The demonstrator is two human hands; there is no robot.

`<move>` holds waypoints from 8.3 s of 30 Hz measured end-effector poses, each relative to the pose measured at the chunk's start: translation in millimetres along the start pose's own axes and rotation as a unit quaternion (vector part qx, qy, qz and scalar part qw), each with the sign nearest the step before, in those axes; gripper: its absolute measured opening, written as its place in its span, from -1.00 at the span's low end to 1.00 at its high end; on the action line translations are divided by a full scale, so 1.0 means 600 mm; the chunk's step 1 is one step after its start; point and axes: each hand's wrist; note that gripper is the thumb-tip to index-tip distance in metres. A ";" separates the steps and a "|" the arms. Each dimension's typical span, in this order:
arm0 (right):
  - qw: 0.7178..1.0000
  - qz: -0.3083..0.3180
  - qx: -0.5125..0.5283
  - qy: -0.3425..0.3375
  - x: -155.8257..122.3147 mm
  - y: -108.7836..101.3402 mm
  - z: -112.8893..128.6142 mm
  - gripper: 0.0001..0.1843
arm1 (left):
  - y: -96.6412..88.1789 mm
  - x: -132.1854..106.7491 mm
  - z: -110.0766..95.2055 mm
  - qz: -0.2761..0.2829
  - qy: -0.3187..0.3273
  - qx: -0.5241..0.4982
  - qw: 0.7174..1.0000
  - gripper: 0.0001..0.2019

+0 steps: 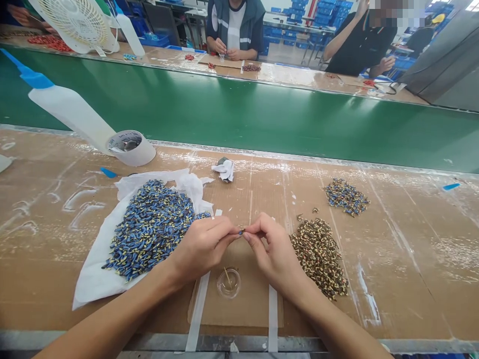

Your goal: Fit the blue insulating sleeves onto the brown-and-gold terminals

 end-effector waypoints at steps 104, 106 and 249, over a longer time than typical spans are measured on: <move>0.970 -0.176 -0.141 0.090 0.044 -0.181 -0.057 -0.72 | -0.121 0.018 0.080 0.062 -0.215 0.073 0.972 -0.80; 0.945 -0.220 -0.214 0.111 0.039 -0.233 -0.083 -0.69 | -0.131 0.009 0.112 0.080 -0.201 0.070 0.974 -0.82; 0.994 -0.091 -0.054 -0.012 -0.005 -0.031 0.008 -0.93 | 0.006 0.012 0.004 0.116 -0.103 -0.148 0.977 -0.83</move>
Point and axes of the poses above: each hand's wrist, its own x-axis towards the middle knuckle, its own y-axis out of the palm, z = x × y, and after that the axes turned 12 degrees about -y, right-handed
